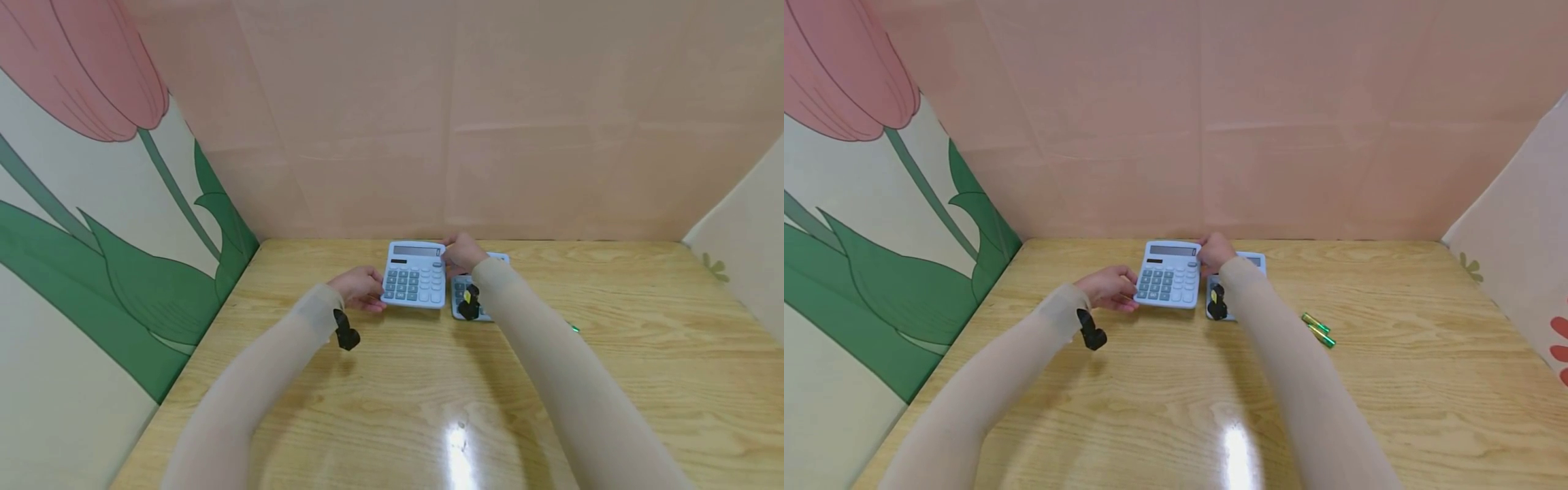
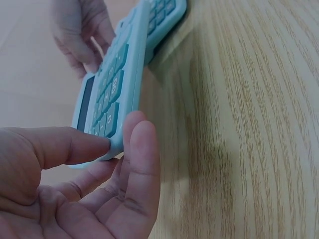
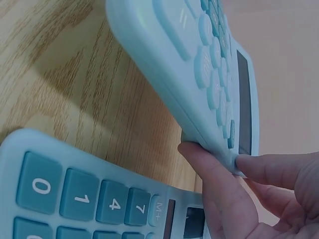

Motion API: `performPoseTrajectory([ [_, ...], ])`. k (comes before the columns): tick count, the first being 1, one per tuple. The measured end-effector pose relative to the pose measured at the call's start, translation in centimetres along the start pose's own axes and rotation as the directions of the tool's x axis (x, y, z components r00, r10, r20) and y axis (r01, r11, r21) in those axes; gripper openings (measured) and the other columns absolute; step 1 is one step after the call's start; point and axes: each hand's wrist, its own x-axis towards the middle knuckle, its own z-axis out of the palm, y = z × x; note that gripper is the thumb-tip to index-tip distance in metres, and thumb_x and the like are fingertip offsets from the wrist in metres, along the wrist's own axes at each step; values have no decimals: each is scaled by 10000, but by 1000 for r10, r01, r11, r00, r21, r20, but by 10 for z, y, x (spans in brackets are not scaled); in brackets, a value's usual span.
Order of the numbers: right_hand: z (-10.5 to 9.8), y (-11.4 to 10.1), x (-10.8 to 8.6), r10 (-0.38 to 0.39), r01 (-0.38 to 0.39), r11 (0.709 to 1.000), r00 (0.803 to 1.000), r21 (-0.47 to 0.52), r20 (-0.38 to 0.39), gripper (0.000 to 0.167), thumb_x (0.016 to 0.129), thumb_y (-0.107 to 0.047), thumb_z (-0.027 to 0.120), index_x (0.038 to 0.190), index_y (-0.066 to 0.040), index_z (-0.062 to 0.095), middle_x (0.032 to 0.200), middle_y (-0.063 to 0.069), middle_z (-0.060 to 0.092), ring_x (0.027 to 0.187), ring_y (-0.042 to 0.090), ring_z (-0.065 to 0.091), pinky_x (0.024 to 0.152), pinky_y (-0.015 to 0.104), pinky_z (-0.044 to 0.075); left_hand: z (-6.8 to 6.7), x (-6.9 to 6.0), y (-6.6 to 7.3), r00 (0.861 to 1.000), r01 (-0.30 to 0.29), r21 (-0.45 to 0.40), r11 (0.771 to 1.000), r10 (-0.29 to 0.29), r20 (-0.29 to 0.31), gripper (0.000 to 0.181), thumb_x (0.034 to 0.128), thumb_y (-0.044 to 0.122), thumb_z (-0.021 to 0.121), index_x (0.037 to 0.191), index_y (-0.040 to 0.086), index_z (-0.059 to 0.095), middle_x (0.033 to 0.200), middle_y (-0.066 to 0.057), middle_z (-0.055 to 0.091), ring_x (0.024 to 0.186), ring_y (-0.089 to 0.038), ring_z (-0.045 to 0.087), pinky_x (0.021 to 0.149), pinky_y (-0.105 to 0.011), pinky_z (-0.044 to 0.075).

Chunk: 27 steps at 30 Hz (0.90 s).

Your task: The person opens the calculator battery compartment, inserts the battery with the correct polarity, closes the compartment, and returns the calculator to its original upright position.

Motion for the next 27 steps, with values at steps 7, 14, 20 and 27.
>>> performPoseTrajectory([
  [7,0,-1,-6,-17,17,999,1000,30,6,471,957,38,477,1422,5,408,1252,210,525,979,234,548,805,364,613,0,-1,1,1000,-7,2,1000,7,2,230,957,-6,523,1180,29,478,947,-137,627,711,-198,645,664,-267,601],
  [14,-3,1,-9,-19,19,997,1000,75,-5,459,967,23,484,1416,2,388,1075,150,498,843,195,518,811,362,609,-2,-4,4,1000,-20,0,1000,20,-5,254,958,11,536,1201,42,470,944,-130,626,736,-208,645,693,-280,604],
  [20,-7,3,-7,-53,55,984,998,171,-18,415,990,-10,427,1398,39,369,1016,150,482,885,243,521,951,483,546,-5,-7,8,998,-51,15,999,52,-27,285,975,45,536,1249,81,468,972,-129,639,780,-216,658,862,-364,593],
  [27,-16,0,-12,-106,119,965,992,233,-69,362,1062,-146,334,1360,44,408,1017,155,464,965,278,501,949,479,546,-9,-9,13,990,-126,-47,991,123,-66,317,977,23,532,1280,94,471,993,-159,638,767,-218,657,837,-366,597],
])
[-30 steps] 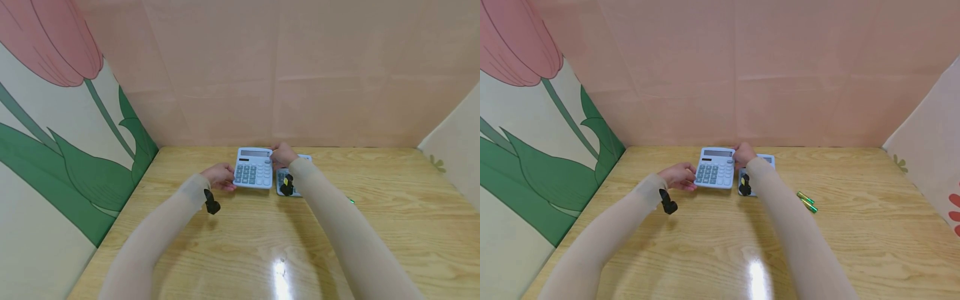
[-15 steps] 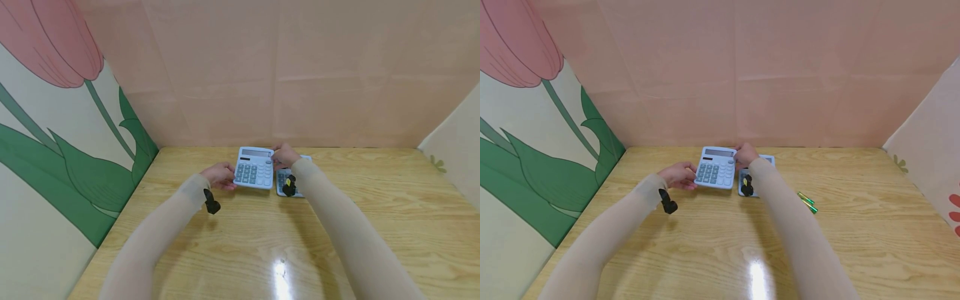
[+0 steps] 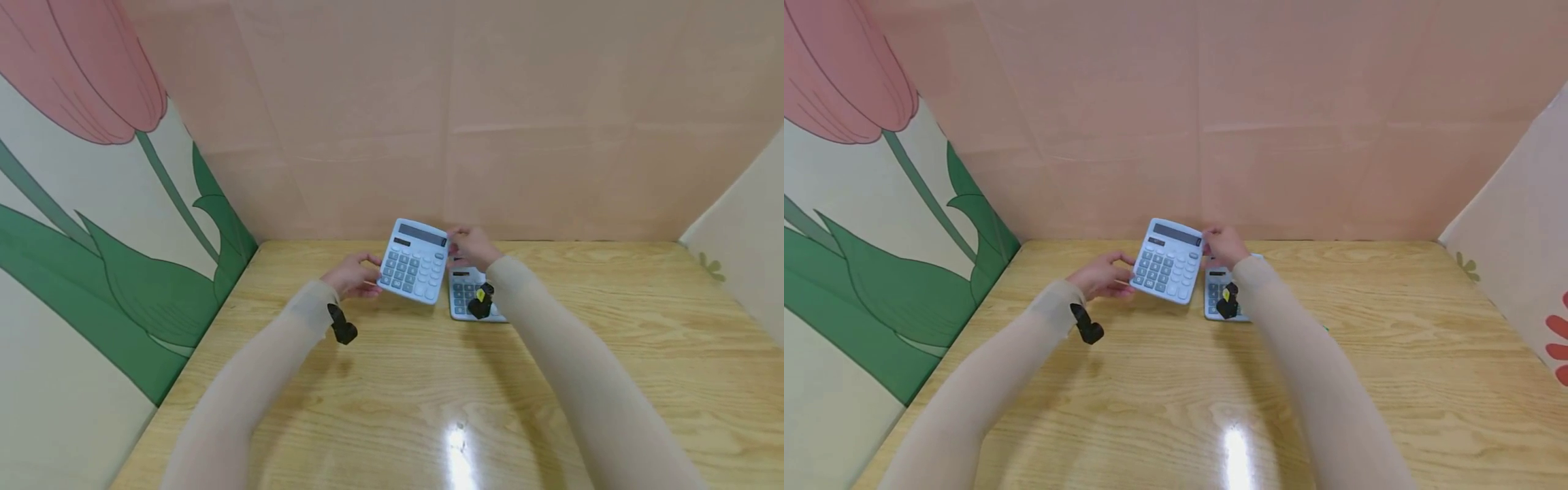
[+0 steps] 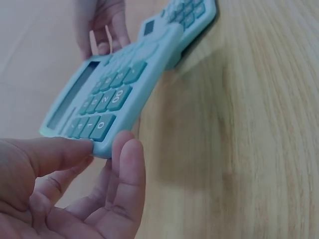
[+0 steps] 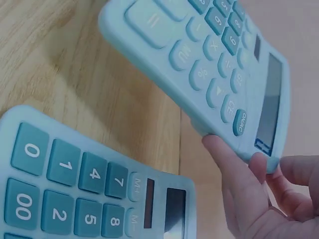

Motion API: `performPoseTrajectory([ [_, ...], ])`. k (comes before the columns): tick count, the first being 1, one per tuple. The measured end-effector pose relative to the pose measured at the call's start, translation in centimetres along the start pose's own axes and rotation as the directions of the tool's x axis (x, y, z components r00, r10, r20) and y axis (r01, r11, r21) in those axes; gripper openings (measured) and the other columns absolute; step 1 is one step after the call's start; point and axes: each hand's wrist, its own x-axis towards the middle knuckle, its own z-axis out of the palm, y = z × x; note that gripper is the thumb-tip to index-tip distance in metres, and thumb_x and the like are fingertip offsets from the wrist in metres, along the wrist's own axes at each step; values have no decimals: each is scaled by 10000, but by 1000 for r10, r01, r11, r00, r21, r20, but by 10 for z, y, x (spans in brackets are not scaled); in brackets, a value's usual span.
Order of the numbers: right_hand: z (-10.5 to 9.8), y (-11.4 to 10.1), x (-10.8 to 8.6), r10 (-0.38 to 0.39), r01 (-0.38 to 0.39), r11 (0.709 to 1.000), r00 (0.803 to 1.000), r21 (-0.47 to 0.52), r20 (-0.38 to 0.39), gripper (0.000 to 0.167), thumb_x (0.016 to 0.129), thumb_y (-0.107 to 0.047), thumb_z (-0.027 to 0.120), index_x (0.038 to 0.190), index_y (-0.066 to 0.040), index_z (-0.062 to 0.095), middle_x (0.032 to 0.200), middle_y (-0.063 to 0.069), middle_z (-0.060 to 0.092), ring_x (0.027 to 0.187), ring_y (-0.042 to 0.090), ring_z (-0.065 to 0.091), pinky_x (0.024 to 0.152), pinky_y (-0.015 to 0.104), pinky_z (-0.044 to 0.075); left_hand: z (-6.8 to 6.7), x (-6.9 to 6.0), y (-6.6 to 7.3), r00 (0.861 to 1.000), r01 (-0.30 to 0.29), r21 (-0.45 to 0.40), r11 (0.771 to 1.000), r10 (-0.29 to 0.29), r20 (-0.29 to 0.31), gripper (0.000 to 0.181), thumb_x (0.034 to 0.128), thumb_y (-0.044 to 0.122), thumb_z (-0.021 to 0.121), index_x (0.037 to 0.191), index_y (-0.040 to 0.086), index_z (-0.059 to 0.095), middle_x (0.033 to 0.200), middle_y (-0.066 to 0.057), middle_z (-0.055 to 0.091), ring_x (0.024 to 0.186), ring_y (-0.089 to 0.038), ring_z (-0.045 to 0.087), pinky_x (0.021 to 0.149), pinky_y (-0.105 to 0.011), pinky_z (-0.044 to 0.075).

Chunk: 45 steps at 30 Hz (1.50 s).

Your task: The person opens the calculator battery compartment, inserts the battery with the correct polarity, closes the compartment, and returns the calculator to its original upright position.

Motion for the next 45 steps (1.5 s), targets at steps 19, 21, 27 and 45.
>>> performPoseTrajectory([
  [19,-10,-7,-6,-99,103,966,995,238,-29,133,1043,-210,425,979,-100,463,882,36,598,817,117,638,976,413,541,-2,-3,6,928,-279,-171,945,219,-301,202,899,38,673,1090,-27,677,987,-102,652,739,-135,653,920,-420,571],
  [21,-12,-9,-7,-88,88,961,996,263,-13,123,1040,-212,435,984,-107,465,874,19,619,788,89,641,922,341,569,-1,-3,6,919,-305,-180,935,239,-313,207,887,27,684,1083,-39,680,991,-99,649,780,-145,662,923,-409,570],
  [27,-18,-10,-6,-61,44,946,997,320,46,70,1029,-140,457,1016,-84,494,870,-14,622,783,62,604,695,137,537,1,-3,3,884,-364,-137,921,296,-363,224,850,-10,715,1066,-55,678,1047,-149,653,975,-270,662,944,-383,560],
  [45,-28,4,-3,-13,-17,965,993,262,114,152,1012,-39,455,1158,-47,493,931,-21,579,789,62,568,790,146,529,7,2,-2,835,-410,-18,912,367,-409,298,750,-77,778,1031,-43,684,1067,-164,692,988,-251,671,901,-337,561],
])
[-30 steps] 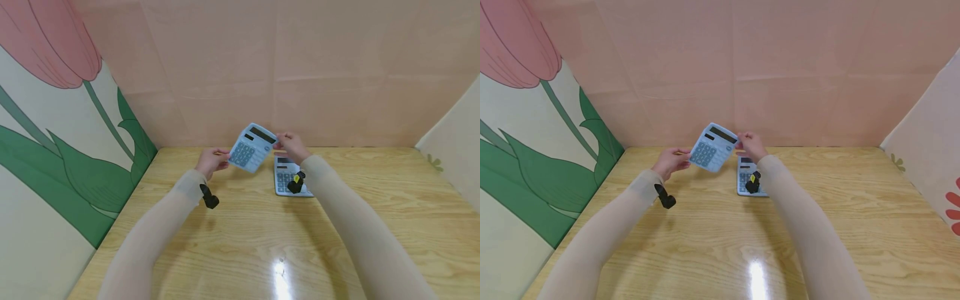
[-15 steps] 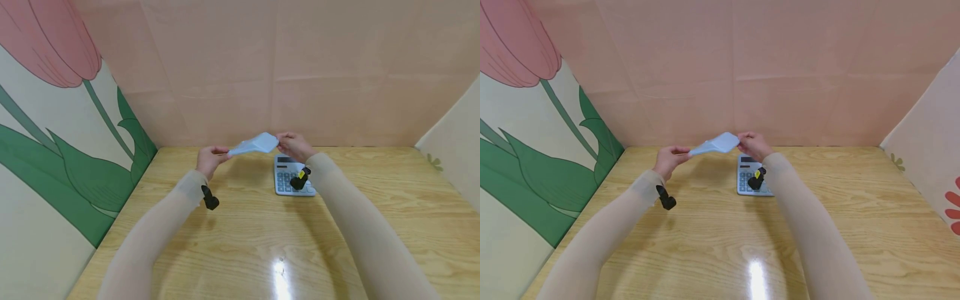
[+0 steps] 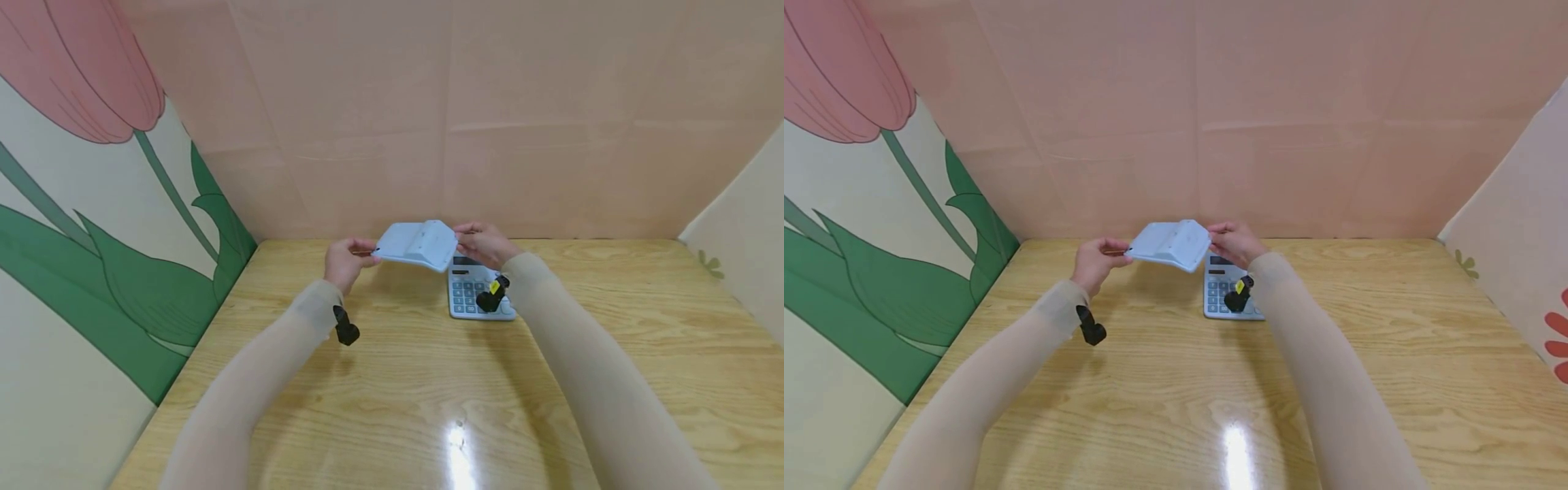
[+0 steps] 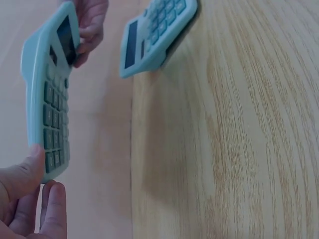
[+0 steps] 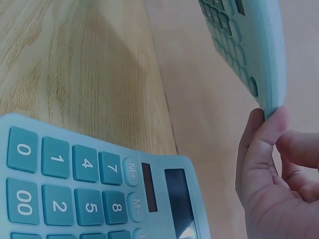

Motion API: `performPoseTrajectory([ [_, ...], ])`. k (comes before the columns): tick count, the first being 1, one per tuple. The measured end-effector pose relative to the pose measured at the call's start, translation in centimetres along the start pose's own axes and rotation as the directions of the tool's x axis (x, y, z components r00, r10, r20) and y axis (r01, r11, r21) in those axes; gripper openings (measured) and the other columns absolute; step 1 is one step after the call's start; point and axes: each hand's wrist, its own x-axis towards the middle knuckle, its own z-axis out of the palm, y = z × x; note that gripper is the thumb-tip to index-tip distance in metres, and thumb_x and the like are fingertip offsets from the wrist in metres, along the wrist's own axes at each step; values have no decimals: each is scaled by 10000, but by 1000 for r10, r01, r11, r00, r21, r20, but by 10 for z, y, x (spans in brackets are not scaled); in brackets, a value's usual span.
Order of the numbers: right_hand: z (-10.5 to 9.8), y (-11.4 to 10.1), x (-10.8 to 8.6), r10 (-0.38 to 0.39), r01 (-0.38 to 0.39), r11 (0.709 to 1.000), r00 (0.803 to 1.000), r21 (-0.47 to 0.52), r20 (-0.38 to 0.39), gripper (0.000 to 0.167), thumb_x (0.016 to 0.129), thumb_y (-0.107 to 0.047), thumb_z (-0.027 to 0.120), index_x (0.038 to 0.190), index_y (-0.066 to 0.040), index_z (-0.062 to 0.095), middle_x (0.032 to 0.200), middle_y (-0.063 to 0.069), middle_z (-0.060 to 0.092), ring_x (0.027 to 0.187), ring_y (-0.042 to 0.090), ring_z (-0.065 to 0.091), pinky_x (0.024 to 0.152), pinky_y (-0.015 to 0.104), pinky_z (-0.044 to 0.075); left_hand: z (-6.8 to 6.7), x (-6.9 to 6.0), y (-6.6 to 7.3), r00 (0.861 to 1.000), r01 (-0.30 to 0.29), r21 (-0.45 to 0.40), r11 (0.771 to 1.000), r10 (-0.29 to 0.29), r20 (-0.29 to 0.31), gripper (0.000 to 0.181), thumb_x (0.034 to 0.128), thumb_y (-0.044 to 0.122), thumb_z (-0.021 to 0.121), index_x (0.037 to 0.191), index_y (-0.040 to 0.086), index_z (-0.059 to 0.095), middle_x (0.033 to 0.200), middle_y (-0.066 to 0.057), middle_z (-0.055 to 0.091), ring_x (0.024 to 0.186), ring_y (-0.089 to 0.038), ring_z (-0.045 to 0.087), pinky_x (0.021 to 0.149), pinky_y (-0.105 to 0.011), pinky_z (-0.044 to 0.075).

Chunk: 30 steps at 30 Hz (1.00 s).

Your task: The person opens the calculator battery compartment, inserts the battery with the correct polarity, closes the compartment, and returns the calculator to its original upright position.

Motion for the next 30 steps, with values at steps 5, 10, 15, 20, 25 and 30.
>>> performPoseTrajectory([
  [5,-1,3,1,-7,7,1000,1000,13,1,136,1011,-32,451,1140,-48,489,919,-28,563,784,53,559,788,138,528,1,1,-1,1000,-3,-64,998,4,3,221,822,24,751,1026,-34,688,1053,-152,680,951,-207,660,912,-323,567],
  [10,0,5,3,-19,19,999,1000,26,0,160,1003,-5,448,1157,-29,485,932,-18,552,779,55,555,767,135,530,2,2,-1,999,23,-183,983,-28,-26,233,871,4,695,1070,-104,642,1023,-156,656,870,-176,658,902,-339,580],
  [15,0,7,4,-13,13,1000,1000,19,-5,165,1003,0,448,1159,-35,490,952,-11,536,778,57,542,755,133,526,2,2,-1,996,67,-180,981,-75,-38,226,868,-16,693,1076,-95,651,1000,-145,655,782,-150,650,862,-356,596],
  [20,0,8,5,-7,8,1000,1000,7,-22,127,1006,-13,455,1125,-46,484,953,-4,527,763,56,536,728,125,518,2,3,-2,993,115,-117,986,-115,2,229,885,25,689,1095,-65,677,1053,-187,677,766,-137,652,854,-354,598],
  [25,-1,7,3,8,-9,999,999,-36,-33,232,1011,-64,479,1232,1,455,996,10,521,794,57,547,780,132,530,3,2,-3,989,149,-75,986,-147,31,225,895,44,683,1098,-51,689,1101,-215,682,773,-138,653,909,-409,576],
  [30,-5,6,-2,21,-22,998,999,-58,-30,398,1014,-106,489,1363,69,412,911,-51,595,791,36,570,802,128,537,4,3,-5,986,162,-68,985,-158,53,214,889,34,687,1084,-54,698,1091,-220,687,751,-128,650,774,-289,609],
])
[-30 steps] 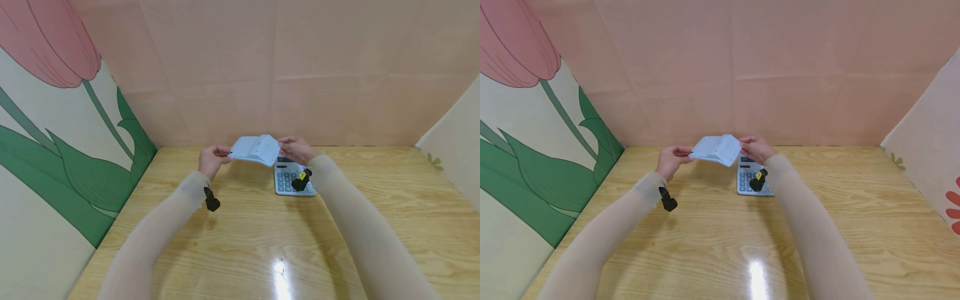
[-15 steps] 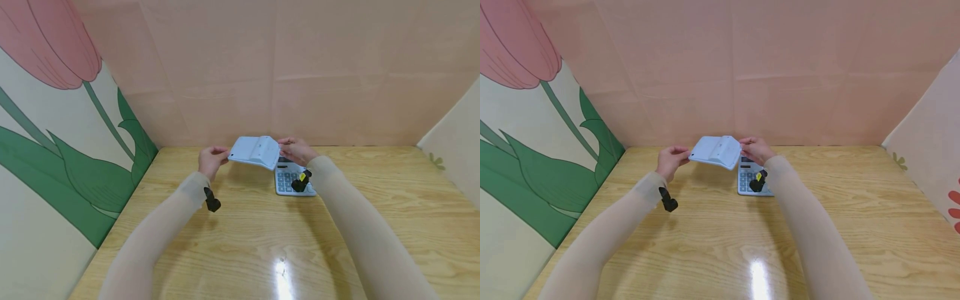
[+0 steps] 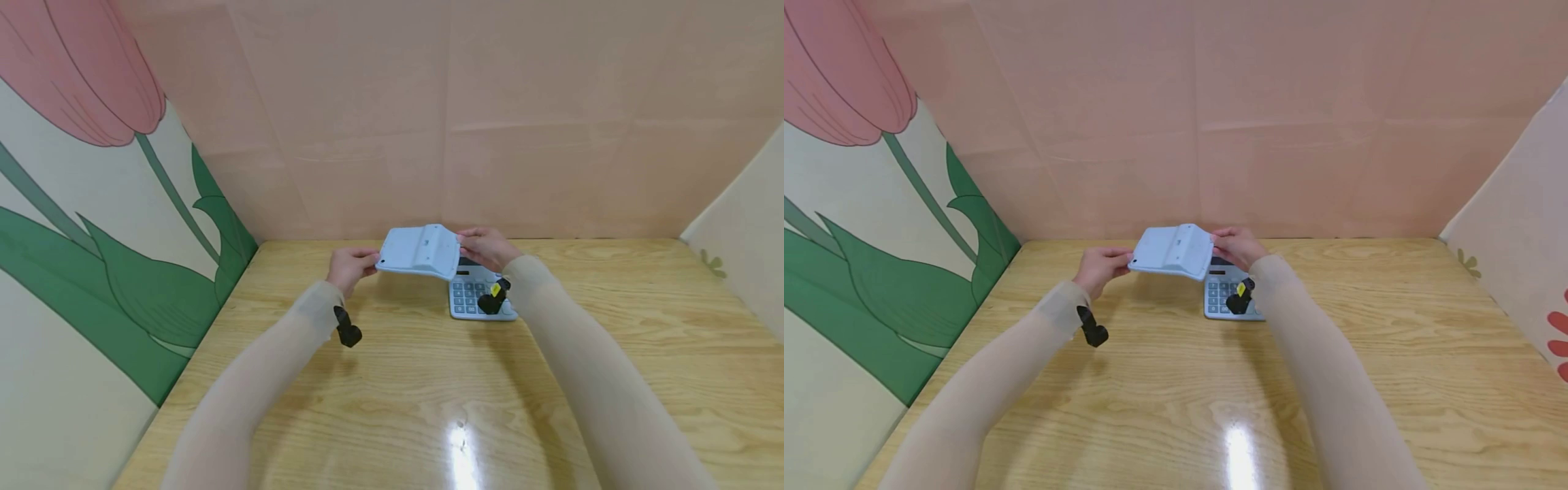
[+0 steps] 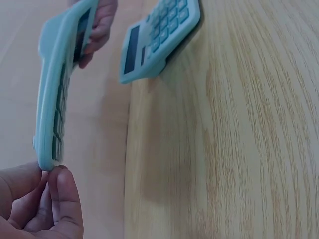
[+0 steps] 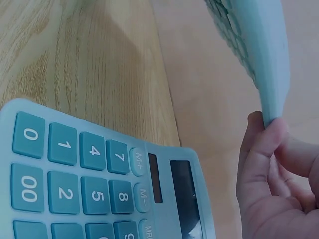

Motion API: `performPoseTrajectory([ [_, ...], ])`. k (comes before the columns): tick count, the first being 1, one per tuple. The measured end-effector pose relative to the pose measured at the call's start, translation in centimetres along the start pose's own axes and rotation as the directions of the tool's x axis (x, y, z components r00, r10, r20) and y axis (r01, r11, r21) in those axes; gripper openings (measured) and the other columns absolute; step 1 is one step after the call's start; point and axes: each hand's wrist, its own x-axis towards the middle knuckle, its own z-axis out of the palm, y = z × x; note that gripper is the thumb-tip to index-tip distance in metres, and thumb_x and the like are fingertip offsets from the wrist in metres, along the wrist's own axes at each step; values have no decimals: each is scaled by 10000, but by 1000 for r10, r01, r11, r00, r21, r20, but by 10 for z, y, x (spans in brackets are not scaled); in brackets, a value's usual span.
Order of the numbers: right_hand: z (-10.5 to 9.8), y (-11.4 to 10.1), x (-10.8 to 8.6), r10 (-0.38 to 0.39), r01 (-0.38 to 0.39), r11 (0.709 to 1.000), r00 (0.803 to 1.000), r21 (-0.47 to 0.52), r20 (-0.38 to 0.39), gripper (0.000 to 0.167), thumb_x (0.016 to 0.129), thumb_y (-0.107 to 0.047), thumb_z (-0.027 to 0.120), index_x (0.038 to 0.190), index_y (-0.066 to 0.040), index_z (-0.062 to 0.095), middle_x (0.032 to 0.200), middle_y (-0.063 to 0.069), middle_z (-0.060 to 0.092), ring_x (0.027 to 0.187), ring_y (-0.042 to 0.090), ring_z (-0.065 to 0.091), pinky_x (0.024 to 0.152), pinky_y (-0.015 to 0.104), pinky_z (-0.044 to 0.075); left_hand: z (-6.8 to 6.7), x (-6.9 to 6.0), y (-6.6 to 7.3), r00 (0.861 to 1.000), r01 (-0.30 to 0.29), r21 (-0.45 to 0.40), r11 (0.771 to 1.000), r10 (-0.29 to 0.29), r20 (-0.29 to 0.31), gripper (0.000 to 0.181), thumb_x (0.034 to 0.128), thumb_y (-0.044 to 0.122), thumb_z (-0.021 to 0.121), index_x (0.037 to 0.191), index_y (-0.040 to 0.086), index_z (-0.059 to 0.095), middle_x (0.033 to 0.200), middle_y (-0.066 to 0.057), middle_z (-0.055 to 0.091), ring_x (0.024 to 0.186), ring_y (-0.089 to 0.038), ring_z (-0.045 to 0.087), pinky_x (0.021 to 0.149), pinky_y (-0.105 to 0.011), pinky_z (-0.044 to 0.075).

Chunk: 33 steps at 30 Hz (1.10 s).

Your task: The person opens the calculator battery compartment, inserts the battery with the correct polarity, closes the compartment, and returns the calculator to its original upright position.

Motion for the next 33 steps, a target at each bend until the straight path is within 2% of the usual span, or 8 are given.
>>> performPoseTrajectory([
  [2,0,-1,-2,3,-3,1000,1000,9,-8,337,1007,-108,505,1308,41,478,876,-65,613,786,42,576,793,133,542,0,0,0,1000,5,1,1000,-5,11,220,889,35,686,1090,-54,696,1093,-218,686,755,-124,653,710,-228,601],
  [7,-1,-4,-7,9,-8,1000,1000,30,-27,174,989,-93,540,1150,-34,572,860,-63,636,790,54,593,831,164,554,1,-2,1,1000,14,-3,1000,-14,27,238,895,29,676,1116,-60,681,1118,-228,675,775,-134,657,714,-223,601],
  [16,-3,-9,-12,72,-73,997,996,-14,-61,252,984,-150,568,1221,-65,566,890,-64,648,810,69,623,999,281,517,2,-5,3,998,47,-6,999,-47,47,224,886,24,686,1097,-49,690,1084,-197,686,754,-125,655,710,-216,597],
  [22,-6,-10,-18,72,-74,996,997,-46,-38,372,986,-161,568,1331,-31,514,967,-40,639,851,82,633,1078,345,460,0,-8,2,993,60,-21,998,-57,106,226,880,10,687,1092,-65,676,988,-157,690,710,-118,661,680,-207,596],
  [25,-10,-10,-22,63,-65,994,998,-88,-18,409,983,-164,575,1352,-8,496,968,-41,651,844,85,648,1052,342,481,-1,-11,4,985,75,-17,997,-71,157,241,883,13,685,1113,-60,669,965,-138,693,706,-115,663,697,-219,600],
  [28,-14,-7,-29,57,-57,991,998,-120,-2,414,975,-153,588,1344,16,508,945,-45,675,833,97,668,1020,357,503,-3,-16,5,973,88,19,996,-90,213,272,888,15,681,1149,-57,657,998,-158,699,719,-120,666,767,-274,611],
  [31,-17,-2,-35,58,-53,986,998,-158,26,400,977,-146,584,1328,33,515,948,-38,679,842,104,671,1040,399,482,-4,-22,3,953,111,73,991,-127,274,297,892,20,677,1179,-45,644,1042,-173,693,761,-142,683,880,-362,589],
  [33,-20,2,-39,60,-51,982,997,-183,47,387,983,-144,574,1319,37,514,962,-29,677,853,108,666,1053,423,469,-4,-26,1,935,116,119,986,-149,321,308,898,30,672,1196,-35,634,1049,-173,690,807,-183,698,933,-418,560],
])
